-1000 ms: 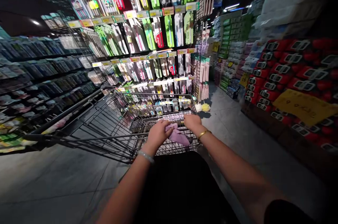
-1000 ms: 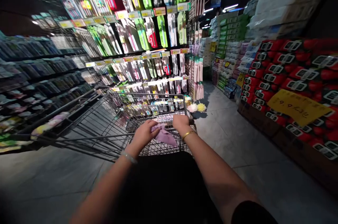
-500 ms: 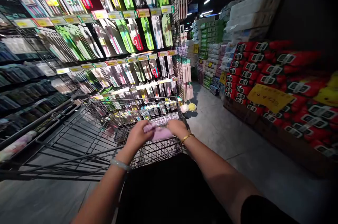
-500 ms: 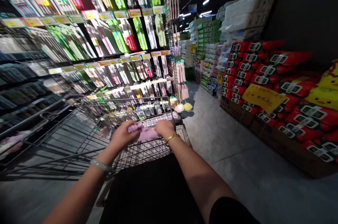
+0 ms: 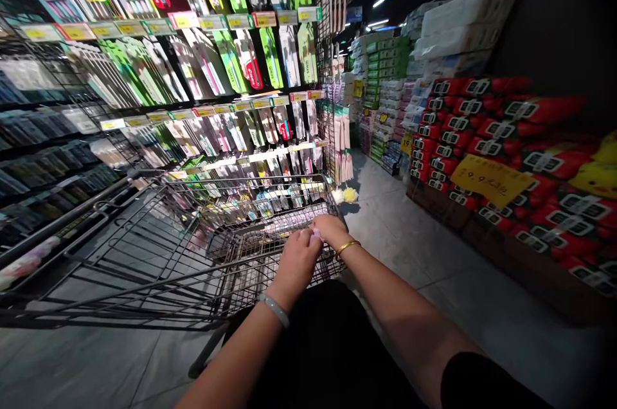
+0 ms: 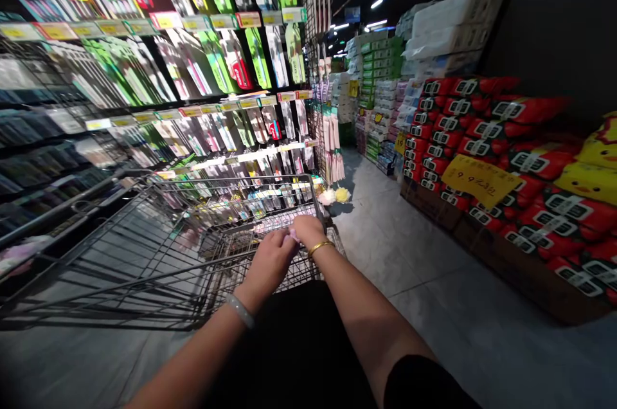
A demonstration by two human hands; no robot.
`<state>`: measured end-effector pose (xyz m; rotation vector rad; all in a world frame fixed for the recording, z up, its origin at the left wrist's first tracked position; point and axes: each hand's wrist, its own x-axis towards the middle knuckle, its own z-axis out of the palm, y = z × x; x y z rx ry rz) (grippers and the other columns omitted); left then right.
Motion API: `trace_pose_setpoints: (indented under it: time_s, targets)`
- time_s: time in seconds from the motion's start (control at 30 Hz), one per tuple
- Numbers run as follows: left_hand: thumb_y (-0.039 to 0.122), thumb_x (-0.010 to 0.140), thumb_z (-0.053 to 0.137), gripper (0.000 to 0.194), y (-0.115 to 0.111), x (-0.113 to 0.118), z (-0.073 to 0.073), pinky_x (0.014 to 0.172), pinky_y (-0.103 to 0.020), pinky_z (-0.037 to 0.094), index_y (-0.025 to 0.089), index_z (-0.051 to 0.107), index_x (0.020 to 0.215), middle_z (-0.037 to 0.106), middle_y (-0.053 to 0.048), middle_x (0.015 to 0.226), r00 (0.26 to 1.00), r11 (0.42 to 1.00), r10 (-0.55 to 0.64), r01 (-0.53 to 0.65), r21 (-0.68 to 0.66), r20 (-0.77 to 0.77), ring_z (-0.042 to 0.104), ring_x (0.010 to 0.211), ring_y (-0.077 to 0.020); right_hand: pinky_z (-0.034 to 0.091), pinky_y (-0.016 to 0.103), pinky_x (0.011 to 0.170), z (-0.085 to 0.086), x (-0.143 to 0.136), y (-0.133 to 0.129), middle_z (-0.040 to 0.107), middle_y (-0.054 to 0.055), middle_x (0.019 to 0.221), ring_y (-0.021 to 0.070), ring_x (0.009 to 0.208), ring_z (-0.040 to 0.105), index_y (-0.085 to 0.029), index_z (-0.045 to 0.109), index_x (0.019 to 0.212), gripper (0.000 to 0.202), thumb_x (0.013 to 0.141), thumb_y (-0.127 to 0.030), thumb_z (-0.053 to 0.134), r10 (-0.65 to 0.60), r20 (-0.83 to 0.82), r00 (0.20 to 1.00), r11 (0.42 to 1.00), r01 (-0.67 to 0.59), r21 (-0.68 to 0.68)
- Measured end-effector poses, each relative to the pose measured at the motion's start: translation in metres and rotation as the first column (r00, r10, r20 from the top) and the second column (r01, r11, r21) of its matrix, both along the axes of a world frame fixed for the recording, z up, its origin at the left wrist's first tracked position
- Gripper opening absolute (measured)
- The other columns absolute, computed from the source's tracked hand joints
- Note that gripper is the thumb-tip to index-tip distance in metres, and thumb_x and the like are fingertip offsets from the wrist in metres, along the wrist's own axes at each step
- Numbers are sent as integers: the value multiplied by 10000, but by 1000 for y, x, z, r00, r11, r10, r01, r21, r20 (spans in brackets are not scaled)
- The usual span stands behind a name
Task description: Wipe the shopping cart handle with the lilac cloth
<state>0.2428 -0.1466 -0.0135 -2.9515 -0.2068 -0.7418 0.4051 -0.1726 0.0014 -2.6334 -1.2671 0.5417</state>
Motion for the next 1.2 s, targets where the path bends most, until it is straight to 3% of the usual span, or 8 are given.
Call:
trace_pose_setpoints:
  time_s: [0.13, 0.33, 0.5, 0.6, 0.8, 0.97, 1.07, 1.2]
  targets:
    - [127, 952, 515, 285, 21, -19, -1, 1004, -433, 454, 260, 604, 1188, 564, -87, 1309, 985, 986, -168, 169, 5, -45, 506, 1193, -262, 512, 320, 872, 0, -2, -5, 722, 155, 1168, 259, 1102, 676, -167, 751, 1102, 381, 908, -331, 467, -1, 44, 999, 999, -1, 46]
    - [307, 833, 710, 209, 46, -32, 8, 748, -360, 524, 200, 614, 985, 611, -72, 1001, 971, 930, 236, -238, -279, -44, 599, 871, -233, 514, 317, 853, -5, -5, -2, 724, 150, 1165, 259, 1079, 680, -171, 757, 1087, 387, 893, -349, 474, 11, 49, 999, 997, -15, 70]
    - [100, 893, 542, 218, 18, -32, -5, 966, -457, 487, 221, 635, 1048, 618, -99, 1167, 996, 993, -78, 82, -82, 51, 543, 1101, -270, 502, 316, 877, -7, -9, 1, 719, 159, 1172, 256, 1089, 679, -172, 757, 1093, 385, 899, -340, 470, 15, 50, 999, 997, -19, 73]
    - [98, 898, 524, 265, 33, -47, -7, 1002, -445, 476, 236, 632, 1097, 613, -93, 1216, 988, 985, -134, 141, -104, 74, 525, 1172, -266, 503, 304, 861, -8, -11, -2, 725, 143, 1162, 252, 1083, 682, -186, 755, 1095, 382, 903, -349, 467, 16, 59, 998, 996, -21, 84]
    - [160, 838, 617, 162, 51, -49, -13, 879, -426, 506, 211, 619, 992, 611, -92, 1117, 964, 948, 243, -213, -236, 107, 569, 1001, -264, 506, 295, 830, -9, -11, 2, 733, 137, 1138, 252, 1062, 690, -190, 762, 1072, 369, 889, -342, 481, -5, 68, 998, 997, 0, 80]
    - [81, 878, 557, 240, -6, -20, -24, 1045, -477, 420, 241, 621, 1044, 606, -81, 1200, 975, 986, 69, -34, -164, 210, 483, 1194, -278, 500, 298, 844, -5, -10, -2, 720, 143, 1178, 247, 1090, 678, -180, 755, 1084, 389, 908, -352, 454, 22, 75, 997, 999, -25, 31]
    - [66, 832, 596, 249, 0, -25, -20, 989, -408, 462, 226, 618, 1021, 609, -76, 1172, 967, 964, 78, -11, -266, 243, 513, 1138, -241, 498, 324, 852, -6, -6, -8, 708, 147, 1199, 257, 1092, 672, -185, 748, 1085, 425, 924, -364, 398, 63, 87, 994, 998, -62, -6]
    - [21, 744, 620, 275, 32, -63, -17, 946, -409, 479, 202, 604, 951, 595, -84, 1097, 806, 849, 456, -265, -458, 378, 539, 1059, -238, 496, 357, 840, -16, 0, -4, 700, 157, 1194, 282, 1071, 669, -188, 735, 1092, 466, 921, -398, 355, 116, 105, 988, 993, -112, -42]
